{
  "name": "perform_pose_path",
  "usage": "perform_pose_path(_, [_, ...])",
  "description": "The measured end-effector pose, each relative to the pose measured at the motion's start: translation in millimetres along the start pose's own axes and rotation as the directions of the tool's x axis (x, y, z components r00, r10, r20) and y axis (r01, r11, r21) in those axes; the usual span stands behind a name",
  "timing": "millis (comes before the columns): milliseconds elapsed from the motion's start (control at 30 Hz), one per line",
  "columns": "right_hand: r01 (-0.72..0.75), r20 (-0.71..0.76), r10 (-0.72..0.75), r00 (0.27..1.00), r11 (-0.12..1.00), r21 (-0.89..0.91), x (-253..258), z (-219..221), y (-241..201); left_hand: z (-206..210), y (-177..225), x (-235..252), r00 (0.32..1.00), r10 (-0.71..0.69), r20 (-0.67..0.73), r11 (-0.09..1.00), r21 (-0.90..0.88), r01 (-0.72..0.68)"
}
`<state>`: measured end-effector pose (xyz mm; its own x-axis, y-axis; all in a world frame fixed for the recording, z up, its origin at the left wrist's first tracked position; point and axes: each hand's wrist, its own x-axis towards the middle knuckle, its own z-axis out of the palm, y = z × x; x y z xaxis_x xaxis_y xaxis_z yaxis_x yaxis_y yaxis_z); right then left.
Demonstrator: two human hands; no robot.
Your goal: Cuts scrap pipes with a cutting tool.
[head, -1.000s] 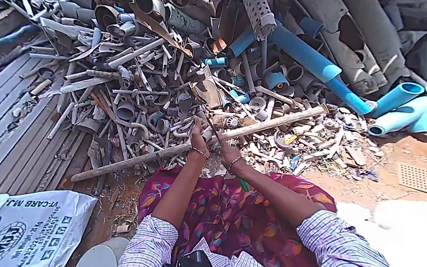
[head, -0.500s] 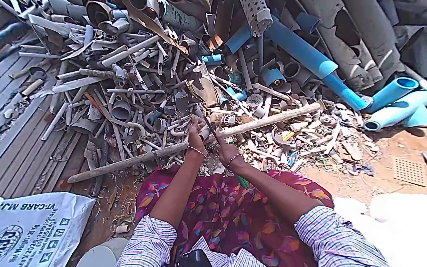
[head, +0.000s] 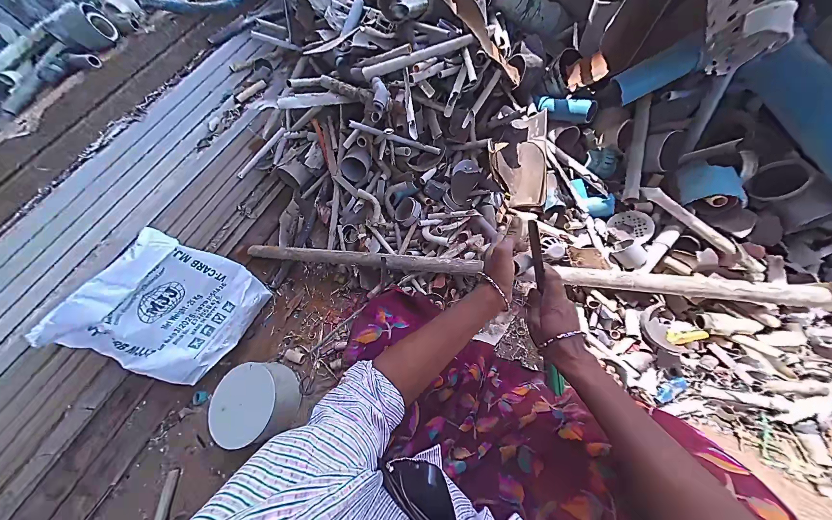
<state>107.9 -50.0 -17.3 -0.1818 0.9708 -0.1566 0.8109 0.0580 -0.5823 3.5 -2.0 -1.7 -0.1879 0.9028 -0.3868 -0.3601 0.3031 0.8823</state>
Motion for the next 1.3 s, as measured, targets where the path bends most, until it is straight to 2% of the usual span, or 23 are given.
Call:
perform_pose_path(67, [-0.051, 0.019, 0.052, 0.998, 0.997, -0.05, 5.3, -1.0, -2.6, 0.2, 1.2, -1.8, 0.998, 0.061, 0.034, 0.998, 0.023, -0.062])
perform_pose_path(233, [0.117, -0.202, -0.124, 0.971, 0.992, -0.046, -11.2, 13.5, -10.9, -0.7, 6.2, 2.1, 0.999, 0.041, 0.036, 0.999, -0.022, -0.04])
perform_pose_path(267, [0.113, -0.203, -0.119, 0.972, 0.993, -0.039, -10.3, 15.7, -11.3, -2.5, 4.7, 3.3, 0.999, 0.025, 0.036, 1.0, -0.018, -0.024])
perform_pose_path(367, [-0.067, -0.071, 0.066, 0.995, 0.998, -0.012, 2.1, 9.0, -10.5, -4.5, 6.6, -1.7, 0.999, -0.011, 0.049, 1.0, 0.013, 0.01])
perform_pose_path(533, [0.149, -0.215, -0.147, 0.965, 0.989, -0.006, -8.5, 16.9, -7.4, -9.2, 13.8, -2.9, 0.999, 0.018, 0.035, 1.0, -0.013, -0.018])
perform_pose_path(600, [0.057, -0.133, -0.055, 0.99, 0.998, 0.01, -2.5, 16.2, -3.3, -9.2, 10.5, -2.6, 0.999, 0.009, 0.03, 1.0, 0.007, -0.01])
perform_pose_path(667, [0.041, -0.139, -0.036, 0.99, 0.999, 0.03, 0.1, 14.0, -1.8, -7.4, 12.2, -3.8, 0.999, 0.011, 0.031, 1.0, 0.004, -0.012])
perform_pose_path(767, [0.228, -0.252, -0.215, 0.944, 0.973, 0.021, -8.8, 17.6, -0.3, -8.9, 12.8, -1.9, 0.999, 0.016, 0.033, 0.999, -0.042, -0.015])
perform_pose_path(800, [0.248, -0.262, -0.238, 0.935, 0.969, 0.008, -9.4, 18.8, 1.8, -8.8, 9.3, -0.5, 0.999, 0.02, 0.036, 0.999, -0.032, -0.019])
perform_pose_path(933, [0.122, -0.189, -0.111, 0.976, 0.991, 0.051, -2.8, 14.1, 6.8, -5.8, 13.7, -9.5, 0.998, 0.004, 0.058, 1.0, -0.021, -0.003])
perform_pose_path(1033, [0.22, -0.235, -0.211, 0.949, 0.975, 0.013, -10.8, 12.1, 1.5, -3.7, 17.9, -5.8, 1.0, -0.01, 0.029, 0.999, -0.038, 0.011])
perform_pose_path(1133, [0.074, -0.154, -0.073, 0.985, 0.997, 0.003, -3.7, 10.9, 7.1, -1.6, 8.0, -3.8, 0.999, -0.005, 0.044, 0.999, -0.045, 0.007])
perform_pose_path(1200, [0.026, -0.152, -0.025, 0.988, 1.0, 0.004, -2.5, 4.4, 5.0, 2.2, 12.2, -6.8, 0.998, 0.001, 0.056, 0.999, -0.054, 0.002])
perform_pose_path(1300, [0.101, -0.213, -0.102, 0.972, 0.995, -0.016, -12.4, 1.8, -0.3, 2.6, 21.0, -9.1, 0.997, 0.035, 0.066, 0.993, -0.112, -0.028])
